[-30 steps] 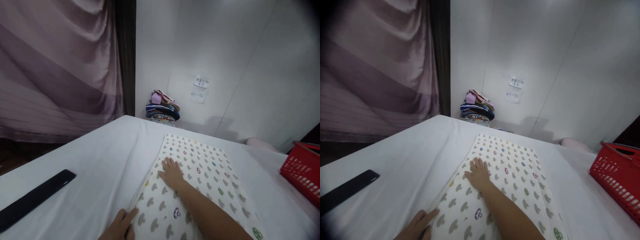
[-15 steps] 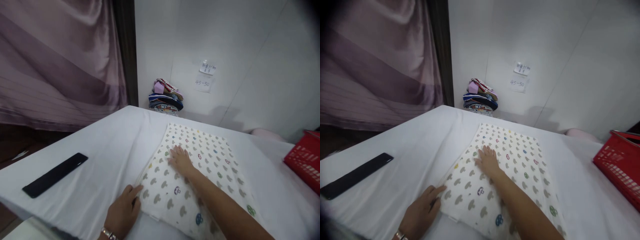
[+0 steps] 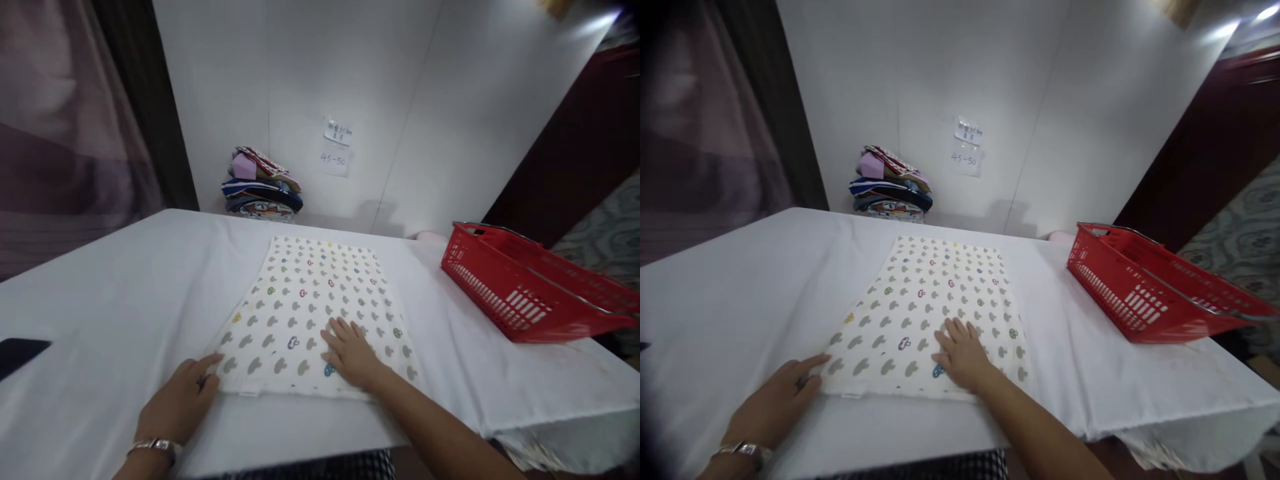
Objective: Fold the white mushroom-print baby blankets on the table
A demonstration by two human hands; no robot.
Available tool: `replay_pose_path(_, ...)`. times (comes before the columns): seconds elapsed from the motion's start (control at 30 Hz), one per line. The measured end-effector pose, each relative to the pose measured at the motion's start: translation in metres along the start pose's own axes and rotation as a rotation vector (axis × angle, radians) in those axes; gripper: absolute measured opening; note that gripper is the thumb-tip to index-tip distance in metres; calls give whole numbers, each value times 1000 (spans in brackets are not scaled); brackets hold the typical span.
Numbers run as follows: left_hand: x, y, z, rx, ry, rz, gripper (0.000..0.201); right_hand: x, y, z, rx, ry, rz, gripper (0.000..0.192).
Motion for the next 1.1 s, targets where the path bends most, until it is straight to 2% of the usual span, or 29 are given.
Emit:
replay_pose_path(0.13,4,-1,3,-1,25,-50,41,-26,-13,-30,19,80,-42,51)
replay_pose_path(0.33,12,4,10,7,59,-31,36,-80,-35,-135,-69,520,-236,51)
replay_pose_path(0.43,13,1,12,-4,40,-61,37,-102,-35,-166,33,627,-308,51)
replay_pose_path(0.53,13,-2,15,-38,-10,-53,44,-113,-31,-174,147,691,-321,58)
replay_pose_path(0.67,20,-5,18,-62,-71,-29,50,-112,-26,-167,214,737,-224,63)
replay_pose_path(0.8,27,-6,15,-95,-108,5,56,-107,-23,-160,269,691,-171,66)
replay_pose_path(0.93,20,-11,8,-158,-85,-45,55,-115,-18,-171,323,652,-147,60)
replay_pose_path(1.03,11,-11,6,-249,-73,-89,55,-119,-20,-178,151,652,-116,55)
replay_pose_path(1.1,7,-8,9,-386,-104,-107,55,-110,-30,-159,-32,584,-194,52)
Point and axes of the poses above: each hand's wrist, its own x-axis towards the middle knuckle, its own y-axis out of the palm, z = x × y, the point moved 8 cm from there along x, towards the middle knuckle, and after that the axes turned 5 degrees about y, right-handed, at the moved point
